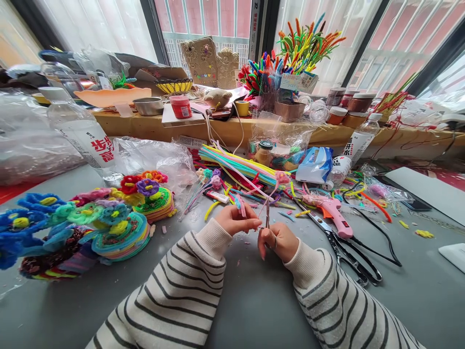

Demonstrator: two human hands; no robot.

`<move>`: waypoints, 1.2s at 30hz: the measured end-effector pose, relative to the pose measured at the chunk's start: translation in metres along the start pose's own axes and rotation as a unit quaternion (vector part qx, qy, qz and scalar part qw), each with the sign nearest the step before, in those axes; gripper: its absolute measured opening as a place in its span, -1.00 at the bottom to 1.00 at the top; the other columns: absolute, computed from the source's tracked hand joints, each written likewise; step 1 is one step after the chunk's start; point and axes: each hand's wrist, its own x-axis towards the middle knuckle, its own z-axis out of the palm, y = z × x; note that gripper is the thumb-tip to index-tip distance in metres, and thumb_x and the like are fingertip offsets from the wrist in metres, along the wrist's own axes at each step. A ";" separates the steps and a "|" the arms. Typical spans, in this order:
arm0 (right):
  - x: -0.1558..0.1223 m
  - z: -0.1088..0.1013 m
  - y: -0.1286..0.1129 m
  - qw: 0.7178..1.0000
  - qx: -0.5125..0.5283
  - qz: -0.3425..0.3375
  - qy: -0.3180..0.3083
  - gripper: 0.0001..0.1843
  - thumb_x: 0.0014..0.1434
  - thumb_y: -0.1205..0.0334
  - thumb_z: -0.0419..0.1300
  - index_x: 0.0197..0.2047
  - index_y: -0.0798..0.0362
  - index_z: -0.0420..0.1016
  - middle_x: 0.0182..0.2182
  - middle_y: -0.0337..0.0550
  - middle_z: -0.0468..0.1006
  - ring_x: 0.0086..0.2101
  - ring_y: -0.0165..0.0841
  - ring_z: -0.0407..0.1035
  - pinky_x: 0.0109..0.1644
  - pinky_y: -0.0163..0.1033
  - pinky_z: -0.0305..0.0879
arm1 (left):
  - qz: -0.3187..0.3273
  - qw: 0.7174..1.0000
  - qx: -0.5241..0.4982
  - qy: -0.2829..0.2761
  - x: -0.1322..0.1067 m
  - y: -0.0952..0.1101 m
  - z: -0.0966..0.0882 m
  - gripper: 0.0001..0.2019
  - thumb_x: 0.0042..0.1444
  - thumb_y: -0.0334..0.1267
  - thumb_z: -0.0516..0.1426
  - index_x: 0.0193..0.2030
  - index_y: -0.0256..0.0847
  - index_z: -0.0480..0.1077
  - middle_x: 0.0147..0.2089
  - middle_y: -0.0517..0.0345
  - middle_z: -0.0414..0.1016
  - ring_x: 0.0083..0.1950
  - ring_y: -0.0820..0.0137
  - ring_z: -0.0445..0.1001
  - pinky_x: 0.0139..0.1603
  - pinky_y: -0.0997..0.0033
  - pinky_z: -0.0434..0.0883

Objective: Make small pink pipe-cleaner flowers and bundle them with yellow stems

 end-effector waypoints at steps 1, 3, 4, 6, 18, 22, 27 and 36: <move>0.000 0.000 0.000 1.000 0.001 -0.001 0.006 -0.21 -0.05 -0.32 -0.28 -0.82 0.14 0.35 -0.83 -0.23 0.18 -0.71 -0.53 0.05 -0.59 -0.36 -0.02 | -0.002 1.000 0.000 0.013 0.000 0.000 0.000 -0.78 -0.31 -0.22 0.21 -0.61 -0.32 0.28 -0.64 0.26 0.29 -0.60 0.61 0.23 -0.59 0.57 0.16; 0.000 -0.001 0.000 1.000 0.003 -0.002 0.024 -0.20 -0.06 -0.33 -0.29 -0.80 0.15 0.37 -0.83 -0.24 0.15 -0.71 -0.53 0.02 -0.60 -0.36 -0.05 | -0.005 0.999 -0.005 0.035 0.000 0.000 -0.002 -0.77 -0.32 -0.21 0.22 -0.60 -0.33 0.29 -0.64 0.26 0.29 -0.61 0.61 0.23 -0.58 0.56 0.17; 0.000 -0.001 -0.001 0.999 0.003 0.000 0.034 -0.20 -0.05 -0.33 -0.29 -0.79 0.15 0.39 -0.83 -0.26 0.12 -0.71 -0.54 0.00 -0.61 -0.36 -0.06 | -0.005 0.999 -0.010 0.044 0.000 0.000 -0.002 -0.76 -0.34 -0.20 0.22 -0.60 -0.32 0.29 -0.65 0.26 0.30 -0.62 0.61 0.23 -0.58 0.56 0.18; 0.000 -0.002 -0.002 0.998 0.000 0.010 0.060 -0.23 -0.04 -0.30 -0.25 -0.73 0.16 0.43 -0.82 -0.28 0.11 -0.71 -0.54 0.00 -0.61 -0.37 -0.06 | -0.002 0.998 -0.017 0.060 0.001 0.001 -0.004 -0.74 -0.36 -0.18 0.23 -0.60 -0.32 0.29 -0.65 0.26 0.32 -0.63 0.60 0.24 -0.59 0.55 0.19; 0.007 -0.010 -0.008 0.958 0.120 -0.024 0.260 -0.79 -0.10 0.11 0.17 -0.44 0.08 0.46 -0.49 -0.19 0.49 -0.44 -0.37 0.33 -0.36 -0.28 0.24 | -0.022 0.996 0.077 -0.029 0.000 -0.002 -0.004 -0.82 -0.27 -0.21 0.19 -0.58 -0.31 0.37 -0.59 0.19 0.38 -0.56 0.56 0.27 -0.51 0.53 0.22; 0.007 -0.008 -0.007 0.959 0.117 -0.020 0.258 -0.83 -0.10 0.16 0.18 -0.52 0.10 0.43 -0.59 -0.23 0.44 -0.52 -0.42 0.30 -0.43 -0.30 0.22 | -0.020 0.992 0.113 -0.042 0.000 -0.003 -0.003 -0.80 -0.28 -0.19 0.19 -0.59 -0.32 0.35 -0.59 0.19 0.36 -0.55 0.56 0.25 -0.50 0.52 0.22; 0.004 -0.006 -0.006 0.963 0.010 -0.070 0.260 -0.84 -0.06 0.19 0.16 -0.53 0.12 0.42 -0.60 -0.21 0.40 -0.57 -0.45 0.25 -0.49 -0.34 0.19 | -0.017 0.991 0.114 0.073 0.001 -0.004 0.000 -0.64 -0.36 -0.18 0.22 -0.38 -0.33 0.32 -0.51 0.18 0.37 -0.54 0.53 0.28 -0.49 0.47 0.26; 0.000 -0.004 -0.014 0.932 -0.202 -0.174 0.246 -0.80 0.03 0.20 0.07 -0.47 0.11 0.46 -0.68 -0.24 0.27 -0.65 -0.49 0.14 -0.57 -0.38 0.15 | 0.238 0.952 0.143 0.126 -0.005 0.002 -0.002 -0.88 -0.22 -0.26 0.17 -0.52 -0.27 0.39 -0.46 0.12 0.40 -0.31 0.39 0.34 -0.18 0.32 0.26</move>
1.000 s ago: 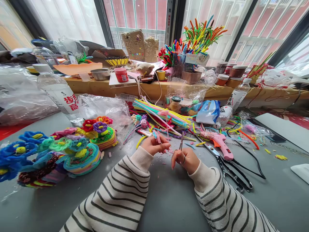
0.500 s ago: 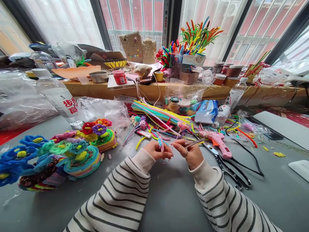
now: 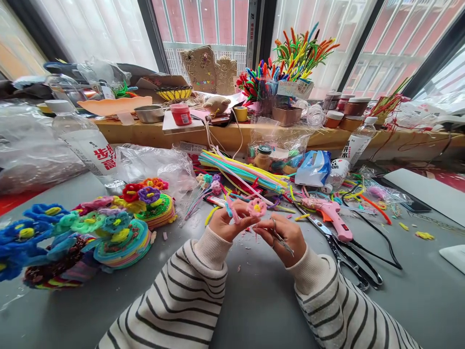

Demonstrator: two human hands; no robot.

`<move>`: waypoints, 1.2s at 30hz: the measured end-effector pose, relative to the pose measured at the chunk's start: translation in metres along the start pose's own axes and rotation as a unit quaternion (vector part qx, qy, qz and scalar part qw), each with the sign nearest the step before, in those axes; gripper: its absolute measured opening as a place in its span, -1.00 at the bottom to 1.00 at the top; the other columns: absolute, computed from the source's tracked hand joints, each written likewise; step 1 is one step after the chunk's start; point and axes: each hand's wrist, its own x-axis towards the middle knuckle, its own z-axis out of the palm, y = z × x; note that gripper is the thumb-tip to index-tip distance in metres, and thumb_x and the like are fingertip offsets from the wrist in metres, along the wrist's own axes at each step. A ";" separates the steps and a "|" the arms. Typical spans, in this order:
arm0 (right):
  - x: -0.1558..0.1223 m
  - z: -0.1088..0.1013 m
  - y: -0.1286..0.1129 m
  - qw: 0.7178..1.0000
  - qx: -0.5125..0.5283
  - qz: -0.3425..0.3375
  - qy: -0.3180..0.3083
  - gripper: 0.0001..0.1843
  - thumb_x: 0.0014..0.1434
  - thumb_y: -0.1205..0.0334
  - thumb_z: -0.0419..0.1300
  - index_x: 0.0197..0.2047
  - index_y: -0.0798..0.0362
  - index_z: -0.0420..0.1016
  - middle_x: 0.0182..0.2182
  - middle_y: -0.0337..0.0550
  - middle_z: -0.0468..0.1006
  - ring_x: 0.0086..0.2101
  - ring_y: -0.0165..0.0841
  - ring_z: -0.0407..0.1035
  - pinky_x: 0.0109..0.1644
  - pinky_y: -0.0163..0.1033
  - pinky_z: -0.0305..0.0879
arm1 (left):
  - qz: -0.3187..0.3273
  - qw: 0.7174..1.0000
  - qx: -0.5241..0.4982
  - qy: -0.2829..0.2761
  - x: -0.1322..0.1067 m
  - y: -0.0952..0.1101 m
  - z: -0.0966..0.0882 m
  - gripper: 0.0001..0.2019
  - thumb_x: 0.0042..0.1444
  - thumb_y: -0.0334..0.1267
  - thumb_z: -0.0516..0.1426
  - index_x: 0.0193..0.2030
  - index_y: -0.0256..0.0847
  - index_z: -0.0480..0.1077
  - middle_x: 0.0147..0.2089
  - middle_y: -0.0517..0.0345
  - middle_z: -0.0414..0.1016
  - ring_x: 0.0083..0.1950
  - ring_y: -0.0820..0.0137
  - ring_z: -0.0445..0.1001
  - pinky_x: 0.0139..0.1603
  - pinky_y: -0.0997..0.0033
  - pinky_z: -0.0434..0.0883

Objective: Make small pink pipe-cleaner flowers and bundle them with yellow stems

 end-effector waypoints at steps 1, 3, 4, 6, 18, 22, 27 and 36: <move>0.000 0.000 0.000 1.000 -0.002 -0.002 0.000 -0.80 0.04 0.20 0.07 -0.45 0.11 0.46 -0.66 -0.22 0.29 -0.63 -0.48 0.17 -0.56 -0.37 0.16 | 0.015 1.000 -0.005 -0.005 0.000 0.001 0.000 -0.89 -0.21 -0.26 0.17 -0.53 -0.26 0.40 -0.47 0.13 0.40 -0.33 0.39 0.34 -0.20 0.32 0.26; 0.000 0.000 0.000 1.000 0.000 -0.007 -0.001 -0.81 0.04 0.21 0.07 -0.42 0.12 0.46 -0.61 -0.16 0.36 -0.59 -0.45 0.23 -0.51 -0.35 0.20 | 0.032 0.999 -0.025 -0.018 0.000 0.003 0.001 -0.89 -0.21 -0.25 0.17 -0.54 -0.25 0.40 -0.48 0.13 0.40 -0.36 0.40 0.34 -0.24 0.32 0.27; 0.000 0.000 0.000 1.000 0.000 -0.007 -0.003 -0.80 0.04 0.22 0.06 -0.40 0.13 0.46 -0.58 -0.13 0.38 -0.56 -0.43 0.26 -0.49 -0.34 0.22 | 0.038 0.998 -0.036 -0.022 0.000 0.004 0.001 -0.89 -0.21 -0.25 0.17 -0.53 -0.25 0.40 -0.47 0.12 0.40 -0.36 0.40 0.34 -0.25 0.31 0.27; 0.000 0.001 -0.001 1.000 -0.006 -0.006 -0.006 -0.80 0.04 0.21 0.05 -0.38 0.12 0.46 -0.53 -0.09 0.42 -0.52 -0.40 0.29 -0.45 -0.33 0.24 | 0.040 0.998 -0.049 -0.027 0.000 0.005 0.002 -0.86 -0.22 -0.22 0.17 -0.52 -0.25 0.40 -0.46 0.11 0.40 -0.37 0.39 0.34 -0.26 0.31 0.27; -0.001 0.001 0.002 1.000 -0.020 0.005 -0.018 -0.76 0.05 0.18 0.04 -0.45 0.13 0.46 -0.63 -0.17 0.33 -0.57 -0.44 0.22 -0.50 -0.36 0.18 | 0.066 0.996 -0.061 -0.027 0.000 0.003 0.001 -0.85 -0.22 -0.20 0.17 -0.56 -0.24 0.38 -0.51 0.12 0.40 -0.41 0.41 0.34 -0.32 0.34 0.27; -0.001 0.003 0.004 1.000 -0.019 0.010 -0.017 -0.75 0.04 0.16 0.05 -0.45 0.12 0.46 -0.68 -0.24 0.27 -0.64 -0.49 0.13 -0.56 -0.39 0.13 | 0.042 0.999 -0.020 -0.020 0.001 0.002 -0.001 -0.84 -0.21 -0.18 0.16 -0.56 -0.25 0.39 -0.50 0.11 0.41 -0.40 0.40 0.34 -0.28 0.31 0.27; -0.002 0.005 0.005 1.000 -0.015 0.018 -0.016 -0.76 0.04 0.16 0.05 -0.47 0.12 0.45 -0.68 -0.23 0.28 -0.63 -0.49 0.15 -0.54 -0.38 0.13 | -0.006 1.000 0.017 -0.008 -0.001 0.004 0.000 -0.85 -0.20 -0.21 0.16 -0.52 -0.27 0.40 -0.47 0.11 0.43 -0.35 0.38 0.35 -0.21 0.31 0.27; -0.003 0.006 0.010 0.994 0.010 0.108 0.022 -0.80 0.02 0.19 0.07 -0.48 0.14 0.41 -0.61 -0.18 0.37 -0.62 -0.48 0.20 -0.54 -0.37 0.15 | -0.116 0.967 0.210 0.089 0.010 -0.009 -0.027 -0.76 -0.18 -0.14 0.11 -0.38 -0.25 0.39 -0.34 0.04 0.45 -0.37 0.36 0.37 -0.36 0.38 0.29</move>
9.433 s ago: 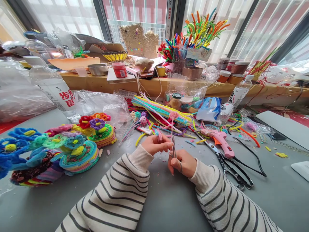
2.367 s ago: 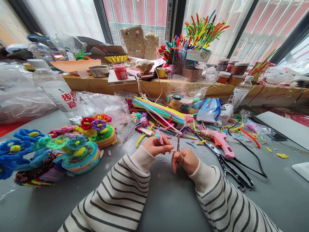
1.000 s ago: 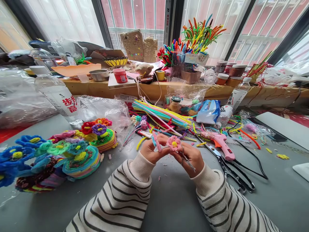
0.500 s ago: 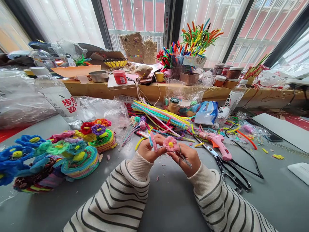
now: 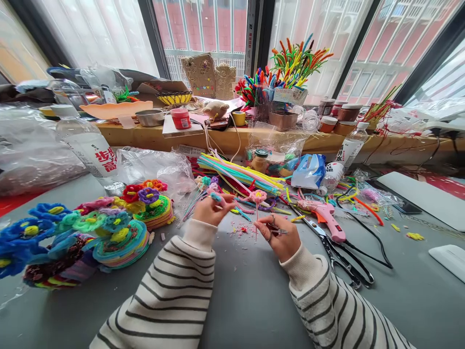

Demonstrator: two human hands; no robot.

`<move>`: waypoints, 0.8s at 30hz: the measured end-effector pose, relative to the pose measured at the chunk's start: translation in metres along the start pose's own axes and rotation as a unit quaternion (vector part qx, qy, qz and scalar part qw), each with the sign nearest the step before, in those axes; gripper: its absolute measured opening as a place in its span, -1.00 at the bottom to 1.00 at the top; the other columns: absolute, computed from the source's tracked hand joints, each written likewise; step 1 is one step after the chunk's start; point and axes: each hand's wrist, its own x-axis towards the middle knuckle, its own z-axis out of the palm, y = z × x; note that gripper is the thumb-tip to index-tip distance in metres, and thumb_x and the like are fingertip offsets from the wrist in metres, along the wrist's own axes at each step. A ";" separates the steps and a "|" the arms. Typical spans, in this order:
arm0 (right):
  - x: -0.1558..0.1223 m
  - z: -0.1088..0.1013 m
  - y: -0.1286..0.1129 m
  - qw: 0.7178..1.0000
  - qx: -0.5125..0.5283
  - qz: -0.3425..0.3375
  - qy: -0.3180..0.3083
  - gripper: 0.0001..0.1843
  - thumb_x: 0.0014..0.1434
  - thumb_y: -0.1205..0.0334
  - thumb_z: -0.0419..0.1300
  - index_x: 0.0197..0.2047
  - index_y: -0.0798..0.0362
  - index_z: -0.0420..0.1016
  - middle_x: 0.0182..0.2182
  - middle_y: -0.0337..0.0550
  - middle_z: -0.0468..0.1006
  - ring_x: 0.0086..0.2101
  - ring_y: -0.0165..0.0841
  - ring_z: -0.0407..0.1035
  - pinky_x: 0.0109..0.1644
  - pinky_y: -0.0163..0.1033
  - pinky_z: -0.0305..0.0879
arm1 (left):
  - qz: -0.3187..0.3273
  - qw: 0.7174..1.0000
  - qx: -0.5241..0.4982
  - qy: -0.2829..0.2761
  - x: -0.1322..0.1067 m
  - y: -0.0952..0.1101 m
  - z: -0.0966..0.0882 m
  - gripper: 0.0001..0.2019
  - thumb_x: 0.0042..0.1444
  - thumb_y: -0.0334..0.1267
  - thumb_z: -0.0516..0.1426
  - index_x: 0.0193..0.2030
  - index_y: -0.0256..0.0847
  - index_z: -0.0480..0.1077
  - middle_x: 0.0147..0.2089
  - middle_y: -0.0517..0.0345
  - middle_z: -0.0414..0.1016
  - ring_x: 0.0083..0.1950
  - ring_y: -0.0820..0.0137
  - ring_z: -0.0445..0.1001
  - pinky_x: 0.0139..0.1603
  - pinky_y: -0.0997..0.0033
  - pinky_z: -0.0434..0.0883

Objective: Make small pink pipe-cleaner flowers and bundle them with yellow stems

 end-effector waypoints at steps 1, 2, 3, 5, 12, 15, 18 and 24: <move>0.000 0.000 0.001 1.000 0.007 0.009 0.001 -0.80 0.02 0.19 0.07 -0.48 0.13 0.40 -0.60 -0.18 0.37 -0.62 -0.48 0.21 -0.54 -0.37 0.16 | -0.011 0.991 0.124 0.040 0.004 -0.006 -0.007 -0.76 -0.16 -0.16 0.10 -0.35 -0.23 0.39 -0.34 0.01 0.44 -0.34 0.32 0.37 -0.33 0.36 0.28; 0.000 0.000 0.001 1.000 0.011 0.013 0.001 -0.80 0.02 0.19 0.07 -0.48 0.13 0.40 -0.60 -0.18 0.38 -0.61 -0.47 0.22 -0.54 -0.37 0.17 | -0.027 0.967 0.238 0.088 0.007 -0.011 -0.014 -0.75 -0.13 -0.18 0.07 -0.30 -0.24 0.39 -0.32 -0.04 0.43 -0.28 0.25 0.36 -0.28 0.31 0.26; 0.000 0.000 0.001 1.000 0.011 0.013 0.002 -0.81 0.01 0.19 0.07 -0.48 0.13 0.40 -0.60 -0.17 0.38 -0.61 -0.47 0.22 -0.53 -0.37 0.17 | -0.051 0.937 0.326 0.115 0.010 -0.015 -0.020 -0.72 -0.11 -0.19 0.06 -0.26 -0.27 0.38 -0.28 -0.10 0.41 -0.24 0.18 0.36 -0.27 0.27 0.24; 0.000 0.000 0.001 1.000 0.007 0.009 0.004 -0.81 0.01 0.19 0.08 -0.49 0.13 0.40 -0.61 -0.18 0.37 -0.61 -0.47 0.22 -0.52 -0.36 0.17 | -0.075 0.894 0.424 0.125 0.014 -0.022 -0.029 -0.70 -0.11 -0.19 0.05 -0.28 -0.37 0.37 -0.25 -0.20 0.38 -0.20 0.13 0.35 -0.26 0.28 0.23; -0.001 0.002 0.001 1.000 0.002 0.001 0.001 -0.79 0.01 0.20 0.08 -0.49 0.17 0.42 -0.63 -0.18 0.35 -0.65 -0.50 0.15 -0.56 -0.37 0.12 | -0.148 0.857 0.486 0.082 0.022 -0.028 -0.032 -0.73 -0.13 -0.20 0.06 -0.33 -0.37 0.38 -0.21 -0.19 0.36 -0.21 0.18 0.36 -0.31 0.36 0.24; -0.001 0.002 0.001 1.000 0.003 -0.003 0.006 -0.79 0.00 0.21 0.09 -0.49 0.17 0.43 -0.64 -0.18 0.35 -0.65 -0.49 0.15 -0.56 -0.37 0.12 | -0.188 0.851 0.487 0.050 0.025 -0.028 -0.032 -0.71 -0.10 -0.20 0.02 -0.28 -0.34 0.37 -0.20 -0.16 0.37 -0.19 0.17 0.36 -0.31 0.36 0.25; 0.000 0.002 0.001 1.000 0.004 -0.010 0.006 -0.79 0.00 0.22 0.09 -0.50 0.18 0.43 -0.65 -0.18 0.35 -0.65 -0.50 0.15 -0.57 -0.38 0.11 | -0.197 0.845 0.496 0.032 0.027 -0.030 -0.032 -0.69 -0.08 -0.19 -0.01 -0.27 -0.36 0.38 -0.19 -0.18 0.37 -0.18 0.15 0.36 -0.32 0.33 0.25; 0.000 0.003 0.000 1.000 -0.005 -0.014 0.009 -0.79 -0.01 0.22 0.09 -0.51 0.18 0.43 -0.66 -0.18 0.34 -0.66 -0.50 0.14 -0.58 -0.38 0.10 | -0.187 0.847 0.497 0.032 0.029 -0.036 -0.032 -0.67 -0.06 -0.24 -0.05 -0.24 -0.43 0.37 -0.19 -0.19 0.38 -0.19 0.13 0.36 -0.33 0.31 0.24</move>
